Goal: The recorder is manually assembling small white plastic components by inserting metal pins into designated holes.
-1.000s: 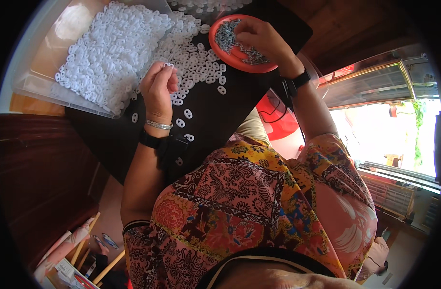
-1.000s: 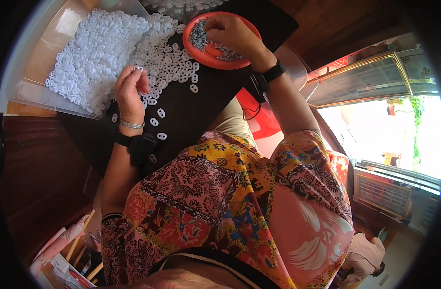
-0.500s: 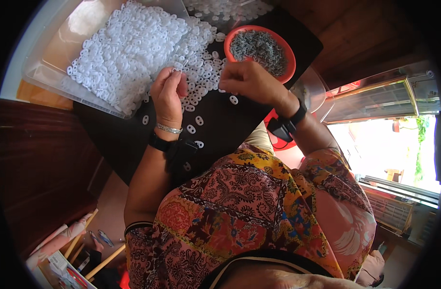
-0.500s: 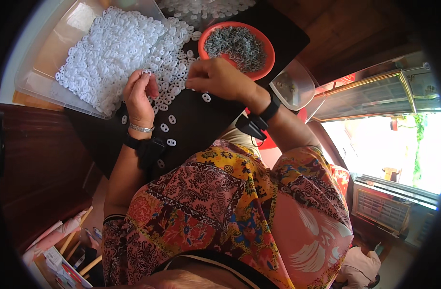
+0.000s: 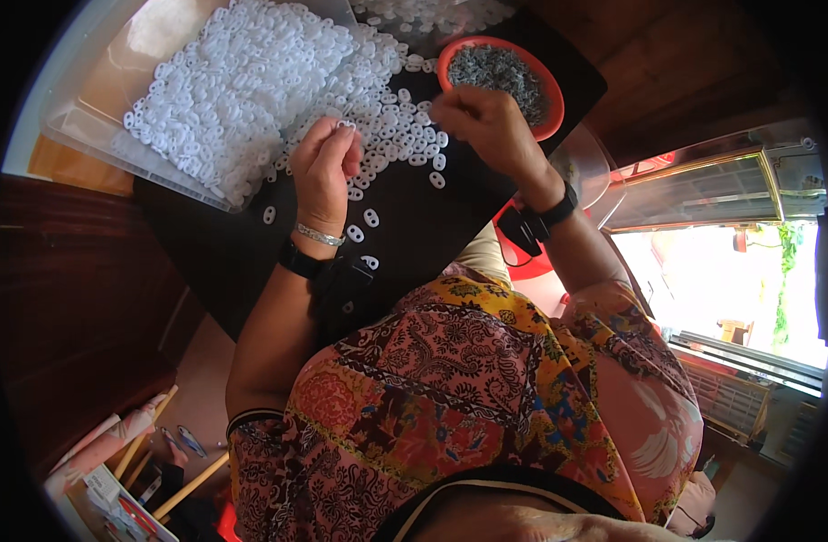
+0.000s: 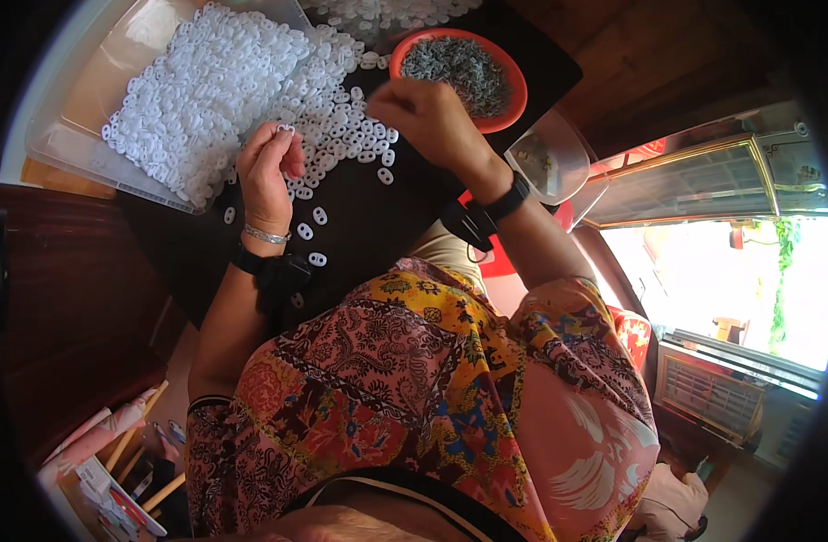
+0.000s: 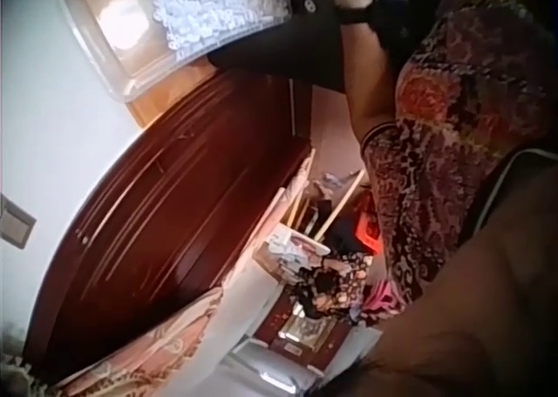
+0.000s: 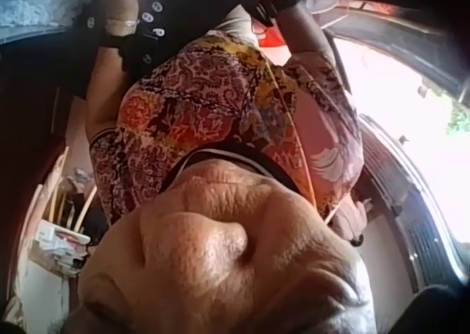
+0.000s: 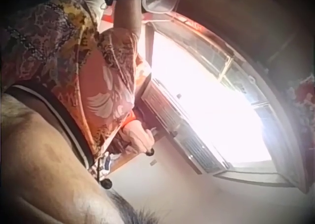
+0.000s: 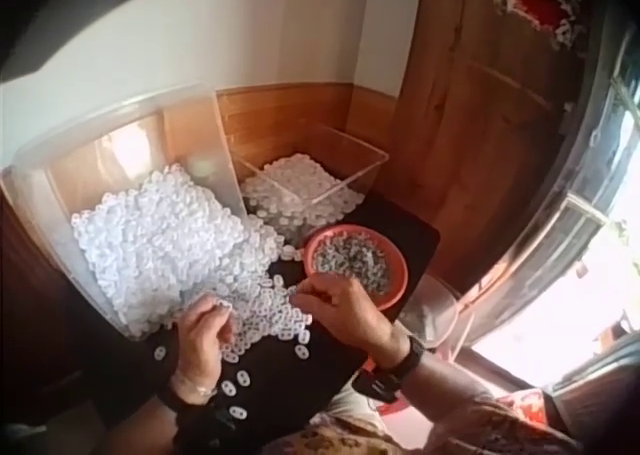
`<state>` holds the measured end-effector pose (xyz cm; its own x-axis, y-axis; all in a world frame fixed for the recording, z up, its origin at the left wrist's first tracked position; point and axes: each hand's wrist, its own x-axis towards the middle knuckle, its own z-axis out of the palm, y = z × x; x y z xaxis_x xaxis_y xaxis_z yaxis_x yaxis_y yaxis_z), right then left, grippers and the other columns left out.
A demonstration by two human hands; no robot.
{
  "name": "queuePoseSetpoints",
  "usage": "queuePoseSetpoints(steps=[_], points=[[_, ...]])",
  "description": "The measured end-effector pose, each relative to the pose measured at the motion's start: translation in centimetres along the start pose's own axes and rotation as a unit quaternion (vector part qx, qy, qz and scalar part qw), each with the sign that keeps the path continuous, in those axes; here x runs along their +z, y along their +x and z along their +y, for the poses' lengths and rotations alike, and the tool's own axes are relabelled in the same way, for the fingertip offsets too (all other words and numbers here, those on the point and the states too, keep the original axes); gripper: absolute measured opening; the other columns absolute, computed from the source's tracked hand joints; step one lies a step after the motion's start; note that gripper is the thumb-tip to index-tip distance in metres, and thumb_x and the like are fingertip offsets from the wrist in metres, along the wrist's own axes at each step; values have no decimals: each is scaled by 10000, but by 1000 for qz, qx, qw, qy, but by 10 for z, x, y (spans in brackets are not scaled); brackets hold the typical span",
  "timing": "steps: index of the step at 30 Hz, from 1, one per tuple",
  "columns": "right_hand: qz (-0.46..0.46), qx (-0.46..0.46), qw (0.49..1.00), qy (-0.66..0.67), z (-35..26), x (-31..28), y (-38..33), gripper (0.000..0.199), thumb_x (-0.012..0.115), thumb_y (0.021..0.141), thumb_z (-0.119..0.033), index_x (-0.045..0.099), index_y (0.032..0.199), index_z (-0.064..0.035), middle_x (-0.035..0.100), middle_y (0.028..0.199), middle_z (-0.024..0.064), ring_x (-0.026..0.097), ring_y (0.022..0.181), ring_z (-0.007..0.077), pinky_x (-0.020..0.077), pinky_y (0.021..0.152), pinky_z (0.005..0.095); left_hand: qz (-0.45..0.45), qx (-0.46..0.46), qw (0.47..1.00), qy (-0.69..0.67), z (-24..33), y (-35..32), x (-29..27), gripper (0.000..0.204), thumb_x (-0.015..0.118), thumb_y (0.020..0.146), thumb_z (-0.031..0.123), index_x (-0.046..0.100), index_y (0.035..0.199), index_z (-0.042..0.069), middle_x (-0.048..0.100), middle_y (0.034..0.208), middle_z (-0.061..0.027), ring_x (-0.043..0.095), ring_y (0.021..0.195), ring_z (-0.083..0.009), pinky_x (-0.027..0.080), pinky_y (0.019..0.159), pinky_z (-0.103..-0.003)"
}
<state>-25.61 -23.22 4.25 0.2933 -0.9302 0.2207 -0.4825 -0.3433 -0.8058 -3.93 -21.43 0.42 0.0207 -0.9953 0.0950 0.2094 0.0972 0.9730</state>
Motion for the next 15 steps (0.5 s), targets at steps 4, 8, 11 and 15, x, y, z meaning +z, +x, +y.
queuePoseSetpoints(steps=[4, 8, 11, 15], points=[[4, 3, 979, 202, -19, 26, 31, 200, 650, 861, -202, 647, 858, -2, 630, 737, -2, 581, 650, 77, 458, 563, 213, 17, 5, 1000, -11, 8, -6, 6, 196, 508, 878, 161, 548, 724, 47, 492, 602, 21, 415, 513, -49, 323, 473, -193], [-62, 19, 961, 271, -24, 49, 41, 224, 598, 904, -254, 625, 897, -32, 603, 763, -6, 546, 674, 67, 454, 616, 217, 31, 26, 999, -32, 13, -6, 7, 187, 505, 883, 158, 548, 745, 38, 467, 595, 25, 401, 509, -49, 312, 472, -197], [-95, 41, 944, 314, -19, 59, 43, 223, 599, 903, -262, 619, 904, -40, 593, 759, -9, 542, 689, 66, 452, 631, 217, 43, 33, 998, -29, 13, -5, 6, 189, 499, 891, 155, 539, 748, 39, 450, 585, 28, 392, 507, -45, 305, 470, -198], [-109, 41, 942, 315, -21, 61, 42, 228, 586, 911, -268, 613, 903, -42, 580, 747, -9, 532, 684, 69, 441, 622, 216, 23, 56, 998, 8, 9, -5, 4, 182, 500, 889, 148, 531, 748, 39, 433, 571, 38, 383, 501, -41, 301, 469, -201]])
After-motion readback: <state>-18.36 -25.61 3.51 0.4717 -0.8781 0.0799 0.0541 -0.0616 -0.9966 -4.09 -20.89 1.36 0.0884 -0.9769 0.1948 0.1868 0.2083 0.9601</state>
